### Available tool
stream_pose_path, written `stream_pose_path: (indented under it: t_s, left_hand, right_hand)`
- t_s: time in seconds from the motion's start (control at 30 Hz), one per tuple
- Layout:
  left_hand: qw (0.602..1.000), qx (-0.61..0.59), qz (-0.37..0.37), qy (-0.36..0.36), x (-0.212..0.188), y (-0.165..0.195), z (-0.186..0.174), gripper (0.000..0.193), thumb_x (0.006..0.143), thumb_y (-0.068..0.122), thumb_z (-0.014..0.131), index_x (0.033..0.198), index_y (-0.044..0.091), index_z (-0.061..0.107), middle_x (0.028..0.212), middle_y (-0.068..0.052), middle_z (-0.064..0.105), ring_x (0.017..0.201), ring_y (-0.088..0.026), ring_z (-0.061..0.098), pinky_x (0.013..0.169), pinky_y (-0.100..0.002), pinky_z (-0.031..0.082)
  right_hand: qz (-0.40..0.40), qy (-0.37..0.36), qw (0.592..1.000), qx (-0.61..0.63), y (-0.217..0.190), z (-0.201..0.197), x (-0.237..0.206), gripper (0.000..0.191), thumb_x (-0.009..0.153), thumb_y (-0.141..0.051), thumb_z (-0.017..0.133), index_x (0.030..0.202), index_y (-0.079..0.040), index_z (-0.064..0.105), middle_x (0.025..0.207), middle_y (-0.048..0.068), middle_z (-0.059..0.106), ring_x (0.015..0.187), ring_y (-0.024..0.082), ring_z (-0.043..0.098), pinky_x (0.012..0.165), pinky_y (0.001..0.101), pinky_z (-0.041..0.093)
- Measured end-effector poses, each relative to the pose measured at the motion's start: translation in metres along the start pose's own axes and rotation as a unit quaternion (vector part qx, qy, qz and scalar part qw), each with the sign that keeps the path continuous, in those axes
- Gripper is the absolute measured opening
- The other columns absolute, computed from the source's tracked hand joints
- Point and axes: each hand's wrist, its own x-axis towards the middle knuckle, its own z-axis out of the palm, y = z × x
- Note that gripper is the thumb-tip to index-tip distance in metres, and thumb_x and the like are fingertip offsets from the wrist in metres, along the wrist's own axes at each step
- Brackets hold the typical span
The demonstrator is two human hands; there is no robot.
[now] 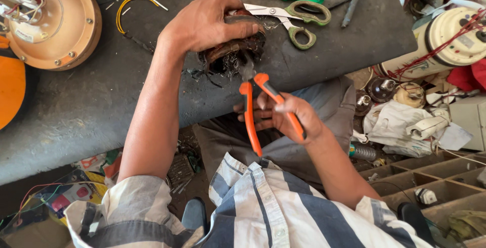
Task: The person sits at a workbench dismantling a burnt electric motor stator. They use pliers to grip and pull burnt copper windings out of the stator housing, use a screwdriver to pry at the windings, cut loose material with scissors, and pull remaining wire and insulation out by hand, accumulating extracted copper on the bench.
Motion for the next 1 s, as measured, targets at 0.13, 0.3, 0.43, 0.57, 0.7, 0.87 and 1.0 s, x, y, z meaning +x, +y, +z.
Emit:
stream_pose_path:
  t_s: [0.13, 0.3, 0.43, 0.57, 0.7, 0.87, 1.0]
  left_hand:
    - [0.999, -0.033, 0.024, -0.016, 0.001, -0.004, -0.004, 0.055, 0.085, 0.059, 0.070, 0.112, 0.011, 0.077, 0.089, -0.016, 0.076, 0.084, -0.034, 0.074, 0.076, -0.043, 0.054]
    - [0.999, -0.030, 0.015, -0.007, 0.005, -0.008, 0.000, 0.058, 0.084, 0.059, 0.072, 0.109, 0.008, 0.077, 0.088, -0.017, 0.075, 0.082, -0.032, 0.074, 0.074, -0.043, 0.053]
    - [0.999, -0.022, 0.027, -0.001, 0.002, -0.010, 0.005, 0.057, 0.083, 0.057, 0.074, 0.109, 0.006, 0.078, 0.086, -0.019, 0.075, 0.079, -0.032, 0.073, 0.074, -0.043, 0.054]
    - [0.999, -0.050, 0.021, 0.002, 0.002, -0.013, 0.003, 0.055, 0.084, 0.056, 0.073, 0.108, 0.007, 0.078, 0.086, -0.017, 0.075, 0.078, -0.030, 0.074, 0.073, -0.043, 0.054]
    - [0.997, -0.063, 0.036, 0.009, 0.002, -0.022, 0.001, 0.054, 0.087, 0.056, 0.072, 0.109, 0.006, 0.078, 0.086, -0.017, 0.075, 0.078, -0.030, 0.072, 0.073, -0.042, 0.052]
    - [0.993, -0.120, 0.011, 0.016, 0.001, -0.047, 0.005, 0.059, 0.087, 0.056, 0.069, 0.114, 0.004, 0.076, 0.090, -0.016, 0.076, 0.083, -0.024, 0.073, 0.078, -0.038, 0.053]
    - [0.980, -0.188, 0.003, 0.070, 0.005, -0.073, 0.009, 0.069, 0.094, 0.055, 0.073, 0.125, -0.006, 0.068, 0.114, -0.017, 0.073, 0.105, -0.020, 0.069, 0.092, -0.033, 0.052]
  right_hand:
    - [0.011, -0.034, 0.982, 0.188, 0.002, 0.004, 0.009, 0.024, 0.092, -0.025, 0.064, 0.106, -0.006, 0.056, 0.133, 0.026, 0.058, 0.123, 0.043, 0.062, 0.104, 0.0602, 0.052]
    - [0.001, 0.047, 0.997, 0.062, 0.003, 0.035, 0.019, 0.022, 0.087, -0.019, 0.061, 0.104, -0.006, 0.055, 0.116, 0.018, 0.060, 0.098, 0.033, 0.065, 0.079, 0.0488, 0.055]
    - [-0.025, 0.098, 0.825, -0.556, -0.017, 0.065, 0.021, 0.022, 0.081, -0.018, 0.058, 0.098, -0.004, 0.057, 0.094, 0.015, 0.062, 0.081, 0.028, 0.066, 0.073, 0.0418, 0.055]
    - [-0.036, 0.113, 0.716, -0.687, -0.026, 0.087, 0.028, 0.020, 0.080, -0.018, 0.063, 0.092, -0.002, 0.060, 0.089, 0.016, 0.059, 0.079, 0.029, 0.061, 0.073, 0.0425, 0.048]
    - [-0.033, 0.106, 0.779, -0.617, -0.026, 0.088, 0.029, 0.025, 0.080, -0.019, 0.060, 0.098, -0.002, 0.058, 0.089, 0.013, 0.063, 0.078, 0.024, 0.064, 0.074, 0.0382, 0.050]
    - [0.062, 0.112, 0.849, -0.512, -0.016, 0.067, 0.009, 0.029, 0.087, -0.020, 0.057, 0.110, -0.004, 0.061, 0.089, 0.014, 0.066, 0.078, 0.021, 0.065, 0.076, 0.0362, 0.051]
    - [-0.057, 0.021, 0.871, -0.488, -0.013, 0.044, -0.023, 0.043, 0.091, -0.021, 0.054, 0.129, 0.000, 0.056, 0.117, 0.011, 0.066, 0.103, 0.018, 0.065, 0.094, 0.0354, 0.051]
